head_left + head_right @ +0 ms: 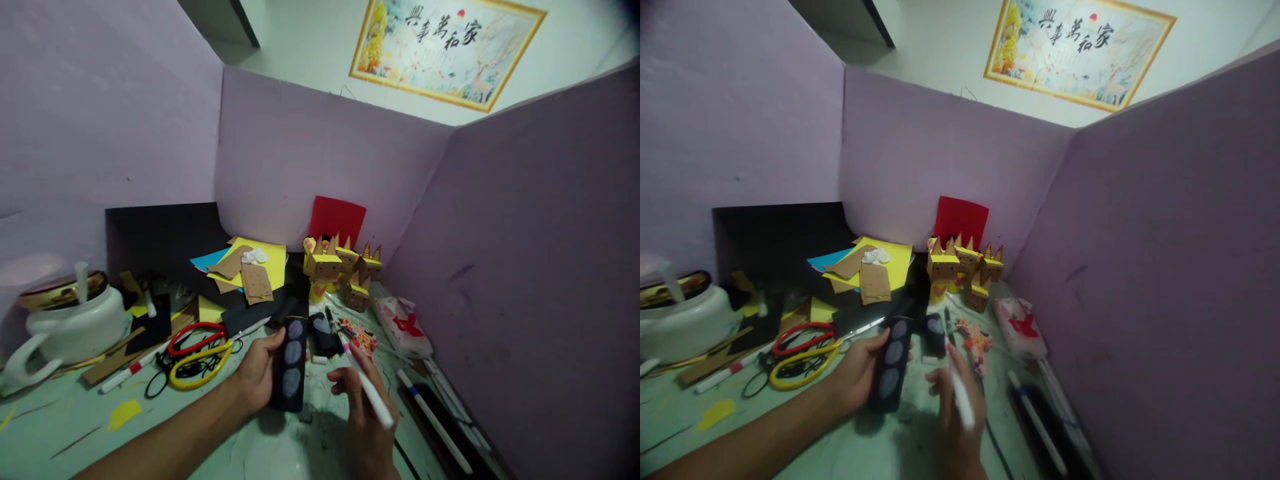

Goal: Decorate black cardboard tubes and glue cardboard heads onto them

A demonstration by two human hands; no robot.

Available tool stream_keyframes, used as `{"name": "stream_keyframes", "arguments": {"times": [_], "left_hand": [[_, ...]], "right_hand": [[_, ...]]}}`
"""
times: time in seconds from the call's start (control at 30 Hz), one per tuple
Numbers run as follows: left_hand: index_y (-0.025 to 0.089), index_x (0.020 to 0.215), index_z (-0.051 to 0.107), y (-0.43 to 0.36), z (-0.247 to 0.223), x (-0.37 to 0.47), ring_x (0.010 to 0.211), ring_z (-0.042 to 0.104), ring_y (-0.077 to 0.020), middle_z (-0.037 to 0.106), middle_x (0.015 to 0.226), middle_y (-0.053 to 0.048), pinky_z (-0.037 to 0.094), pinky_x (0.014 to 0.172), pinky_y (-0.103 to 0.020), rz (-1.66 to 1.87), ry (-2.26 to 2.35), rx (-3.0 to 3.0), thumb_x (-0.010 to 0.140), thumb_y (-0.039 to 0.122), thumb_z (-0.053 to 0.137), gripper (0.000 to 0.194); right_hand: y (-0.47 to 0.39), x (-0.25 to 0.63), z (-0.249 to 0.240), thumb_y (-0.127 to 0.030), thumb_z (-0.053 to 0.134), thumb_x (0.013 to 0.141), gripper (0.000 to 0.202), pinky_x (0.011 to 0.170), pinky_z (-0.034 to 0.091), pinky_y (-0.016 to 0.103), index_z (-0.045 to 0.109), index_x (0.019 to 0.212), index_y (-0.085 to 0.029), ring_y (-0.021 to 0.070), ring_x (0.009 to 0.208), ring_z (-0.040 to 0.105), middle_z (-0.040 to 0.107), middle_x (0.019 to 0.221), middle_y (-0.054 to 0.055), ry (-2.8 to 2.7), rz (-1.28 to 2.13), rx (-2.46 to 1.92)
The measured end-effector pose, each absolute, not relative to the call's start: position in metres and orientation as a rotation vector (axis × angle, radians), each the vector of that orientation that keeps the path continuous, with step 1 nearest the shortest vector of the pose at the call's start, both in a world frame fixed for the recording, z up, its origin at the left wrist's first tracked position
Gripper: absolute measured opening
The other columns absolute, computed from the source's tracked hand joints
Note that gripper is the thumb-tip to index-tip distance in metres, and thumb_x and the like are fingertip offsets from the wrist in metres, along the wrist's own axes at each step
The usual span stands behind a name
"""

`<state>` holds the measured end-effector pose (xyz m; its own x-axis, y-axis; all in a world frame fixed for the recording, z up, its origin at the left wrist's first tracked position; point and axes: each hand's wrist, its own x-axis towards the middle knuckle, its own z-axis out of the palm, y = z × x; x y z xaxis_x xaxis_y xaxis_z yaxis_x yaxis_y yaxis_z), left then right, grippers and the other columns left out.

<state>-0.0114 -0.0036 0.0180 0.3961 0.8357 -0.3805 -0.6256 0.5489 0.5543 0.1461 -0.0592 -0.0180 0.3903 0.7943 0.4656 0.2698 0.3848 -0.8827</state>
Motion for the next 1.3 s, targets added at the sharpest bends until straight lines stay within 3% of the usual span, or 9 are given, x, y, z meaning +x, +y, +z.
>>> {"name": "stream_keyframes", "arguments": {"times": [0.13,0.3,0.47,0.63,0.83,1.3], "left_hand": [[0.014,0.081,0.06,-0.007,0.015,-0.008,0.058,0.064,-0.0197,0.067,0.066,-0.007,0.046,0.052,-0.028,0.947,0.68,0.382,0.083,0.028,0.051,0.017],[0.015,0.078,0.058,-0.01,0.008,-0.001,0.056,0.062,-0.0177,0.063,0.06,-0.004,0.047,0.054,-0.027,0.985,0.731,0.466,0.083,0.025,0.052,0.012],[0.016,0.08,0.059,-0.015,0.006,0.003,0.055,0.061,-0.0162,0.063,0.06,-0.003,0.046,0.05,-0.024,0.98,0.715,0.521,0.081,0.025,0.056,0.009],[0.015,0.084,0.06,-0.015,0.003,0.002,0.055,0.062,-0.0181,0.067,0.064,-0.009,0.046,0.049,-0.026,0.907,0.719,0.589,0.085,0.03,0.05,0.018],[0.014,0.079,0.059,-0.014,-0.002,0.003,0.056,0.063,-0.017,0.066,0.063,-0.006,0.049,0.054,-0.026,0.956,0.687,0.583,0.085,0.027,0.05,0.017],[0.014,0.076,0.059,-0.015,0.0,0.004,0.054,0.063,-0.0189,0.066,0.058,-0.007,0.049,0.052,-0.027,0.94,0.663,0.614,0.086,0.027,0.046,0.021]], "right_hand": [[-0.05,0.145,0.014,-0.054,0.06,0.076,0.046,0.046,0.05,0.025,0.068,0.091,-0.012,0.0125,0.045,0.056,0.061,0.054,-0.001,-0.827,0.695,-1.055],[-0.028,0.139,0.046,-0.051,0.061,0.076,0.039,0.043,0.047,0.023,0.067,0.084,-0.014,0.0101,0.043,0.052,0.054,0.048,-0.005,-0.709,0.83,-0.913],[-0.031,0.136,0.022,-0.043,0.067,0.072,0.032,0.048,0.048,0.025,0.065,0.084,-0.014,0.0109,0.047,0.053,0.056,0.052,-0.005,-0.741,0.692,-0.909],[-0.05,0.135,-0.003,-0.042,0.058,0.082,0.027,0.056,0.045,0.028,0.063,0.081,-0.015,0.0134,0.049,0.057,0.057,0.051,-0.004,-0.969,0.41,-0.998],[-0.06,0.13,-0.019,-0.032,0.052,0.088,0.021,0.053,0.04,0.025,0.063,0.077,-0.017,0.0116,0.051,0.051,0.054,0.058,-0.003,-1.128,0.233,-1.033],[-0.056,0.12,-0.01,-0.026,0.048,0.089,0.021,0.05,0.042,0.025,0.062,0.075,-0.017,0.0129,0.054,0.055,0.058,0.062,0.0,-1.224,0.041,-1.073]]}}
